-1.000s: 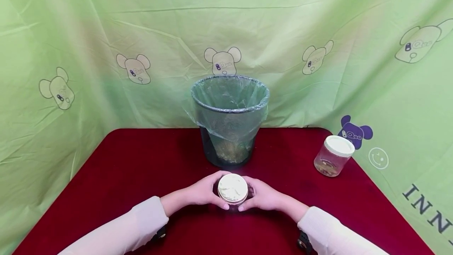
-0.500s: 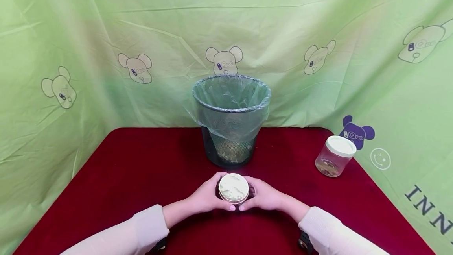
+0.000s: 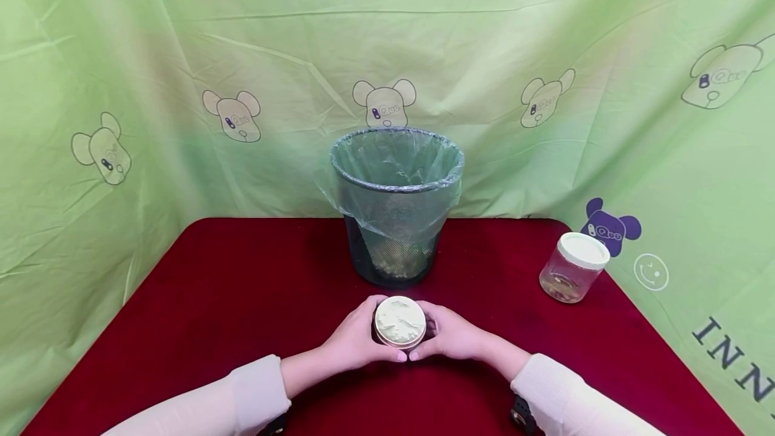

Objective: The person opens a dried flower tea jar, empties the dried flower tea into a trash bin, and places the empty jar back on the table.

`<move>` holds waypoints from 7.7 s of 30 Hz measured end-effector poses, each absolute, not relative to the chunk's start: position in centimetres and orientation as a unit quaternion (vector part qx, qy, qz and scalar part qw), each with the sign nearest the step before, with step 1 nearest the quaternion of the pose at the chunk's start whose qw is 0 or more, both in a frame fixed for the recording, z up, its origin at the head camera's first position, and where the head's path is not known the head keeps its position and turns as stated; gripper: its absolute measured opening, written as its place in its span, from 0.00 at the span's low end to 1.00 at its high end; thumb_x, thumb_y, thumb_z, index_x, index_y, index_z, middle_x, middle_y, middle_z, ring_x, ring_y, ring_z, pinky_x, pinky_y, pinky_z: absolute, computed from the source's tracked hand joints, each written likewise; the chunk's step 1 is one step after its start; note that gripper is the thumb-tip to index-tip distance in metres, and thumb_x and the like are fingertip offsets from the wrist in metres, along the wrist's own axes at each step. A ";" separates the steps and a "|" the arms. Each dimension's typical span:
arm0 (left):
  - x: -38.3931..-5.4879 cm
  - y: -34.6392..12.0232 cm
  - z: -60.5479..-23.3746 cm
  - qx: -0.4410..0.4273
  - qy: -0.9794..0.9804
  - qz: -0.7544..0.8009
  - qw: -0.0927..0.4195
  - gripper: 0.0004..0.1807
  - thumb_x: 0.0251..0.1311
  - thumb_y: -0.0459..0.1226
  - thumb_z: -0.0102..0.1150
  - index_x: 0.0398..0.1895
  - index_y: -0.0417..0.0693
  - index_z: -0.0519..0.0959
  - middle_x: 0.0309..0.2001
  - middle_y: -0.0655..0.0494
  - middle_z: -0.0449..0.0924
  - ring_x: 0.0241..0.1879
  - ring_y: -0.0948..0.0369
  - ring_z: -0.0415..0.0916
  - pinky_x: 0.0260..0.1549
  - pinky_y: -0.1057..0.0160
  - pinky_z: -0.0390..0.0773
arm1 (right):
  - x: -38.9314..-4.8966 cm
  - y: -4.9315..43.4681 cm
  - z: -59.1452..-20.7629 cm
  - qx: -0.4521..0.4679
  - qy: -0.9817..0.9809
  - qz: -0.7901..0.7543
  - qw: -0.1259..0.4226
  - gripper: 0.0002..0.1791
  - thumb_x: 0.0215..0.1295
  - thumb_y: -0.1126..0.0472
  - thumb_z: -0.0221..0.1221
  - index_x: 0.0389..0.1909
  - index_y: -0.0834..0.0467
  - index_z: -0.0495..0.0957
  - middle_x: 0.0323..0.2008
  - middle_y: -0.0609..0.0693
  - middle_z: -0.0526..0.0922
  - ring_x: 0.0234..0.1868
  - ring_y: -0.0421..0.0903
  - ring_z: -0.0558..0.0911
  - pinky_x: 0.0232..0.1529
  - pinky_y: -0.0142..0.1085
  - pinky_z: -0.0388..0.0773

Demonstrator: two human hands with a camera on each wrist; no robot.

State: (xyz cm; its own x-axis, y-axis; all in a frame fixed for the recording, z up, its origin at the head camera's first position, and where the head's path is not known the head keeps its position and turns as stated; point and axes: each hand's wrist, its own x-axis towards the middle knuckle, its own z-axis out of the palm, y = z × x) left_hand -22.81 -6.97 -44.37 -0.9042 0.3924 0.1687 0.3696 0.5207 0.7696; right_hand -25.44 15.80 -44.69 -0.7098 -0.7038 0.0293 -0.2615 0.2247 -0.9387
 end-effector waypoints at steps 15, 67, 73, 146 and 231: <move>-24.5 -8.4 -43.4 0.276 0.839 0.457 0.107 0.54 0.39 0.47 0.80 0.68 0.41 0.60 0.60 0.56 0.70 0.58 0.62 0.71 0.58 0.59 0.68 | -25.7 15.8 -44.7 -0.334 0.749 -0.537 0.200 0.40 0.50 0.69 0.72 0.63 0.68 0.63 0.54 0.54 0.78 0.55 0.42 0.76 0.55 0.33 0.72; -24.3 -7.9 -43.9 0.265 0.862 0.429 0.057 0.47 0.37 0.51 0.80 0.63 0.51 0.69 0.54 0.62 0.76 0.52 0.65 0.72 0.54 0.59 0.71 | -25.7 15.9 -44.6 -0.340 0.749 -0.535 0.195 0.42 0.50 0.69 0.72 0.65 0.67 0.62 0.57 0.56 0.76 0.58 0.42 0.75 0.58 0.33 0.71; -23.3 -7.4 -43.7 0.240 0.888 0.391 0.013 0.47 0.36 0.55 0.79 0.61 0.50 0.71 0.53 0.60 0.77 0.51 0.62 0.74 0.50 0.57 0.74 | -25.7 16.0 -44.6 -0.329 0.757 -0.529 0.197 0.42 0.49 0.68 0.73 0.65 0.66 0.63 0.56 0.54 0.77 0.57 0.42 0.76 0.57 0.33 0.71; -24.5 -8.0 -43.7 0.288 0.854 0.432 0.049 0.44 0.36 0.51 0.81 0.60 0.52 0.70 0.51 0.65 0.76 0.50 0.66 0.73 0.52 0.61 0.71 | -25.5 15.7 -44.7 -0.327 0.753 -0.536 0.198 0.41 0.50 0.69 0.72 0.64 0.68 0.62 0.56 0.55 0.77 0.57 0.42 0.75 0.57 0.33 0.71; -24.2 -7.9 -43.6 0.276 0.859 0.426 0.060 0.55 0.36 0.52 0.80 0.68 0.44 0.62 0.61 0.55 0.70 0.59 0.61 0.68 0.58 0.55 0.67 | -25.4 15.8 -44.7 -0.324 0.748 -0.543 0.202 0.41 0.50 0.71 0.72 0.64 0.69 0.63 0.55 0.56 0.77 0.55 0.42 0.77 0.55 0.33 0.72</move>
State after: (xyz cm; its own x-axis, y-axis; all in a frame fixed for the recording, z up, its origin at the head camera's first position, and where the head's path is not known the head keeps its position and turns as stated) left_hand -24.16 -7.86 -43.62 -0.8405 0.5255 0.1315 0.4227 0.4844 0.7659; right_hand -25.39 15.75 -44.65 -0.7093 -0.7032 0.0493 -0.2654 0.2017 -0.9428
